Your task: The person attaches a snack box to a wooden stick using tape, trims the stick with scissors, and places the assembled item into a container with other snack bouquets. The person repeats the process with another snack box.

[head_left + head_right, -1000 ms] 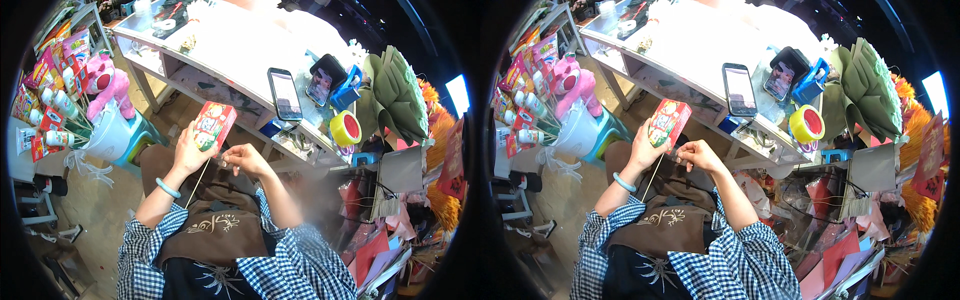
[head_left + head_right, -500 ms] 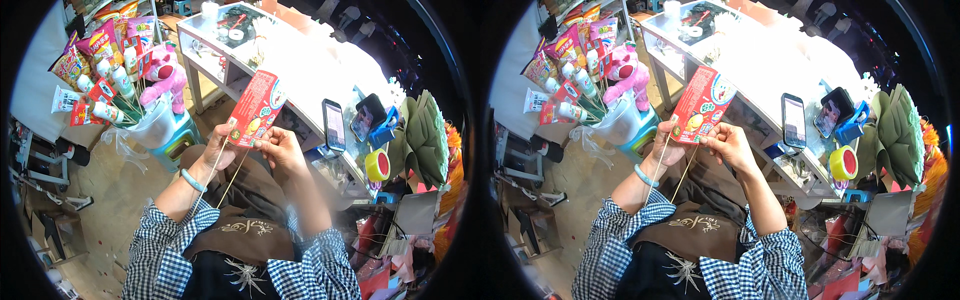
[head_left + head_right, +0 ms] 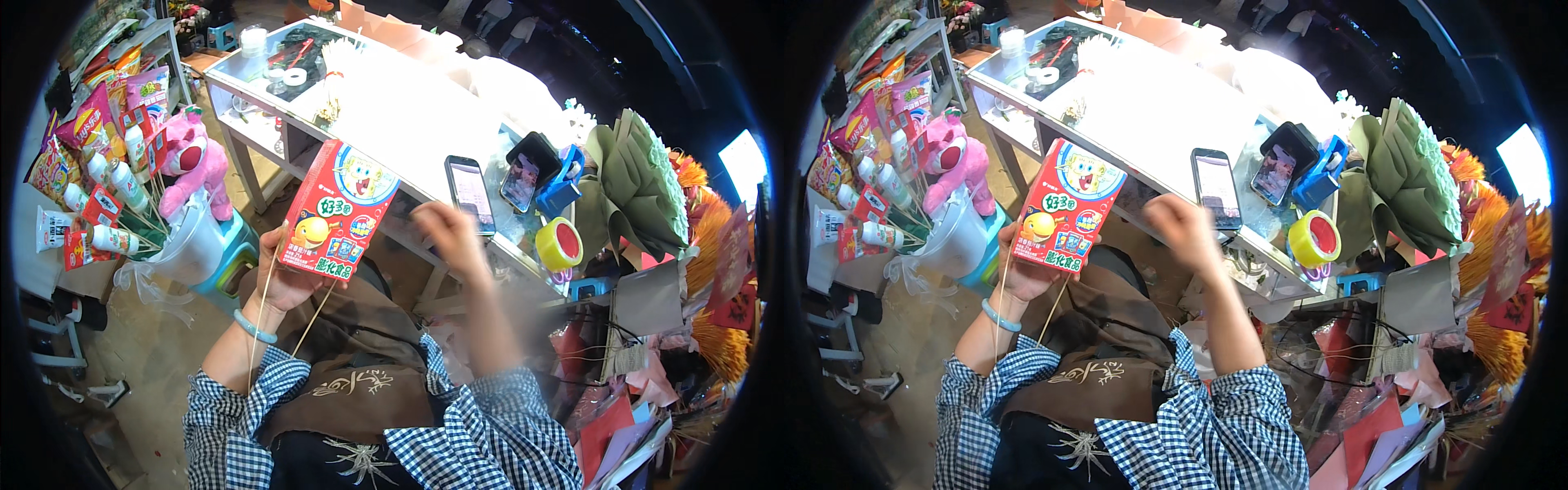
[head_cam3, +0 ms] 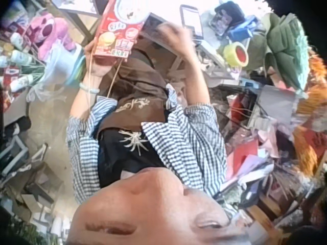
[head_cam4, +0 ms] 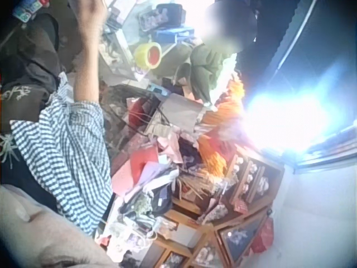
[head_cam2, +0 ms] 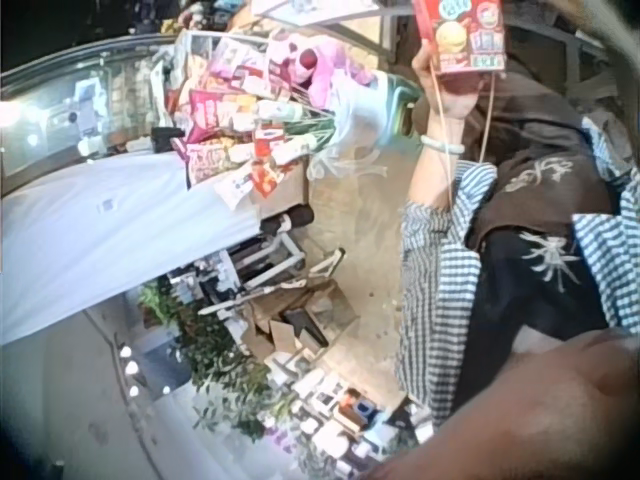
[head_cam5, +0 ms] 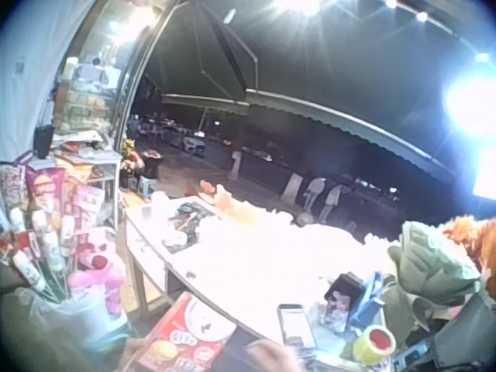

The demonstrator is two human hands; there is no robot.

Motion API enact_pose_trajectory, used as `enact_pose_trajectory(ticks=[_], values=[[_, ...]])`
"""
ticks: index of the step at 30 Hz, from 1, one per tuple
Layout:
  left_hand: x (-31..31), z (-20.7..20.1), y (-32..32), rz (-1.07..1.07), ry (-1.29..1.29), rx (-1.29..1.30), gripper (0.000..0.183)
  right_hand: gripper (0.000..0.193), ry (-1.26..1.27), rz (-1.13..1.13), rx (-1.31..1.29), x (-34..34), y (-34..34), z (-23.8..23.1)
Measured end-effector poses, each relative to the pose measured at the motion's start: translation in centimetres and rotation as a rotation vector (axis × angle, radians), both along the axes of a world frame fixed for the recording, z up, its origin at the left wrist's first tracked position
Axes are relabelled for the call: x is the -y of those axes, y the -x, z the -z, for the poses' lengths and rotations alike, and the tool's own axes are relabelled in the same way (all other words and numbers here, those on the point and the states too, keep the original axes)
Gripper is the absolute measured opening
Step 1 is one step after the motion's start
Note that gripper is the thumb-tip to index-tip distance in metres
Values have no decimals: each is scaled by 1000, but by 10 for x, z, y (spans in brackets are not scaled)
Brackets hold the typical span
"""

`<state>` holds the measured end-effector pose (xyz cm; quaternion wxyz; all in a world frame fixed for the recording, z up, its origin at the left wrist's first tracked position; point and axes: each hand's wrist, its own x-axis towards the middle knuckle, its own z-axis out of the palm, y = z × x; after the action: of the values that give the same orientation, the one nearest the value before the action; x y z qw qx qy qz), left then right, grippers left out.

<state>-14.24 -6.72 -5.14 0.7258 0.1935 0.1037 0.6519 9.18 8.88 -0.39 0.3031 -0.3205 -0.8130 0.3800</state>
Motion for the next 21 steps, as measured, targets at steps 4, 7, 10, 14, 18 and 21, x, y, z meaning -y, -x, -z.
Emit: enact_pose_trajectory(ticks=[4,7,10,14,18,21], values=[[-1,0,0,61,29,7,85,17,-510,695,237,-71,-87,-17],[-3,1,-4,-1,101,-35,77,23,-475,847,634,-109,-118,-11],[-5,5,-6,2,164,6,77,25,-443,814,788,-141,-124,-11],[-2,19,-5,73,94,42,96,30,-495,784,719,-180,-125,-24],[5,30,3,31,25,-207,116,29,-563,850,286,-204,-149,-50],[8,26,16,43,26,-155,113,23,-661,1022,181,-208,-187,-65]])
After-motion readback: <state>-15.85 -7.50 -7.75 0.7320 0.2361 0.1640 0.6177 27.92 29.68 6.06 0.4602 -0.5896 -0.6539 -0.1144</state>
